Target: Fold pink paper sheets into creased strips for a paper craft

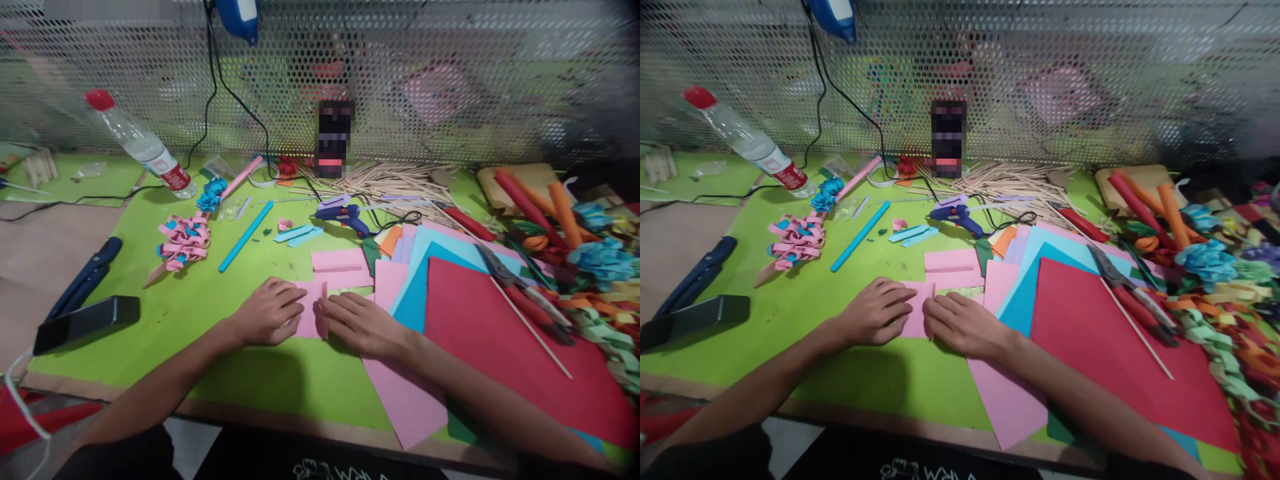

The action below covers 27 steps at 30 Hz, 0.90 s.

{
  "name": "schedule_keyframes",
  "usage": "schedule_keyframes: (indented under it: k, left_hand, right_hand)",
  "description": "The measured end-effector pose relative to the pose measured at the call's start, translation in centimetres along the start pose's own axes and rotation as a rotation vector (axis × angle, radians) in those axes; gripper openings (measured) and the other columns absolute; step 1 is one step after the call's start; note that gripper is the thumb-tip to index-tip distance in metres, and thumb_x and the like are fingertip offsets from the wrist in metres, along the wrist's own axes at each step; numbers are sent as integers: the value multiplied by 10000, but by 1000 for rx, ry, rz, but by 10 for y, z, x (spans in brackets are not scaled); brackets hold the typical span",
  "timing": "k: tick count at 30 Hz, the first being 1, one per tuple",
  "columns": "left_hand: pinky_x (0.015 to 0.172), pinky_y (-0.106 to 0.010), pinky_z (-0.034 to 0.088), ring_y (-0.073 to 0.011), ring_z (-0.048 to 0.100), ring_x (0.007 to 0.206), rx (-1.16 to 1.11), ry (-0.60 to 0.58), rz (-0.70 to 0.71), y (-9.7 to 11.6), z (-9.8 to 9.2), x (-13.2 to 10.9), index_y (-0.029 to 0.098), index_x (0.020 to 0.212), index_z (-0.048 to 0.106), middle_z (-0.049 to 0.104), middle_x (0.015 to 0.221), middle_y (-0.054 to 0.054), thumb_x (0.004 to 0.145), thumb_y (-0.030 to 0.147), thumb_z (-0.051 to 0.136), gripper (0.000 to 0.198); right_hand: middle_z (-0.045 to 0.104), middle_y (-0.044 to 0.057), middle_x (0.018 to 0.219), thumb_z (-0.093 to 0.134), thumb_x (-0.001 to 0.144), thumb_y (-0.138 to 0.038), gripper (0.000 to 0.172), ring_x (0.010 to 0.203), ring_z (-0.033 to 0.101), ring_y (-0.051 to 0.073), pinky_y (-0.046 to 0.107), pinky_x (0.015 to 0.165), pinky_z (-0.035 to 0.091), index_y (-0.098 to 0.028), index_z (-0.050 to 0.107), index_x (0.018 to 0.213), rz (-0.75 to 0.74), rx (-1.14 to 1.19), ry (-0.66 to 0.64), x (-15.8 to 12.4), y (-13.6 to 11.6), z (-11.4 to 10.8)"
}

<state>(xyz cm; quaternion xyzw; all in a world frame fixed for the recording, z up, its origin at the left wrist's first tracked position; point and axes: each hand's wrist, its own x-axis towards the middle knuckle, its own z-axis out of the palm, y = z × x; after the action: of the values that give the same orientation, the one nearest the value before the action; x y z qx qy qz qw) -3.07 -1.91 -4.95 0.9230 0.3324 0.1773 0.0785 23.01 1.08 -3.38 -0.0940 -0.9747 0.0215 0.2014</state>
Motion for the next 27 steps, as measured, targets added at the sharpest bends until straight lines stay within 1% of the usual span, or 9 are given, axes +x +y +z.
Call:
schedule_keyframes:
  k: [2, 5, 8, 11, 15, 17, 22, 25, 27]
  left_hand:
    - [940, -440, 476, -281, 595, 1099, -5, -9, 2, 4, 1, 2, 160, 1074, 657, 661, 1213, -131, 904, 289, 578, 227]
    - [957, -420, 491, -275, 586, 1115, -12, -5, 50, 5, 2, 3, 132, 1174, 621, 649, 1212, -144, 921, 294, 576, 304]
    - [948, -415, 503, -267, 586, 1102, 4, 15, 103, 3, 1, 4, 126, 1151, 626, 651, 1200, -145, 930, 273, 561, 273]
    - [954, -417, 502, -265, 583, 1109, 14, -1, 128, 2, 0, 4, 131, 1143, 628, 648, 1215, -142, 939, 285, 543, 269]
    - [971, -426, 486, -270, 573, 1139, 21, -51, 137, 3, 0, 3, 129, 1201, 608, 630, 1270, -143, 948, 289, 520, 312]
    - [976, -428, 478, -271, 567, 1150, 22, -67, 137, 3, 1, 2, 132, 1219, 601, 630, 1275, -140, 952, 289, 510, 323]
    - [978, -433, 472, -277, 564, 1159, 26, -68, 143, 2, 2, 1, 137, 1201, 612, 622, 1291, -141, 952, 315, 520, 319]
    - [977, -426, 476, -274, 573, 1154, 27, -69, 150, 1, 1, 1, 126, 1183, 619, 634, 1276, -138, 954, 319, 527, 313]
    - [975, -421, 480, -270, 580, 1149, 30, -69, 154, 1, 1, 1, 121, 1187, 617, 646, 1258, -135, 957, 326, 528, 321]
  right_hand:
    - [653, 168, 1141, 440, 960, -97, 218, 995, 627, 236, 390, 811, 537, -89, 606, 1101, 15, -12, 51, 0, 0, 3]
    - [673, 162, 1079, 428, 956, -97, 259, 987, 639, 239, 402, 820, 549, -76, 584, 1161, 37, -32, 114, -2, 1, 5]
    - [687, 155, 1097, 403, 956, -93, 292, 1030, 633, 244, 408, 843, 551, -74, 578, 1189, 32, -64, 149, -4, 1, 5]
    - [684, 162, 1146, 408, 955, -93, 275, 1065, 623, 244, 400, 849, 546, -76, 597, 1155, -4, -90, 163, -6, 1, 4]
    - [682, 175, 1121, 437, 947, -78, 233, 944, 637, 224, 364, 772, 542, -58, 620, 1091, -55, -119, 135, -8, 1, 3]
    - [677, 176, 1106, 441, 947, -73, 240, 934, 633, 225, 368, 782, 541, -46, 618, 1108, -46, -98, 115, -6, 1, 3]
    - [681, 157, 1057, 437, 967, -97, 282, 1004, 626, 240, 401, 867, 545, -45, 595, 1195, -3, -31, 79, -2, 0, 3]
    - [682, 170, 1131, 455, 961, -97, 316, 1105, 611, 257, 422, 946, 532, -33, 578, 1244, -33, -61, 81, -5, -1, 5]
    - [678, 176, 1172, 499, 947, -109, 305, 1148, 603, 266, 429, 981, 523, -36, 593, 1229, -46, -83, 88, -8, -2, 8]
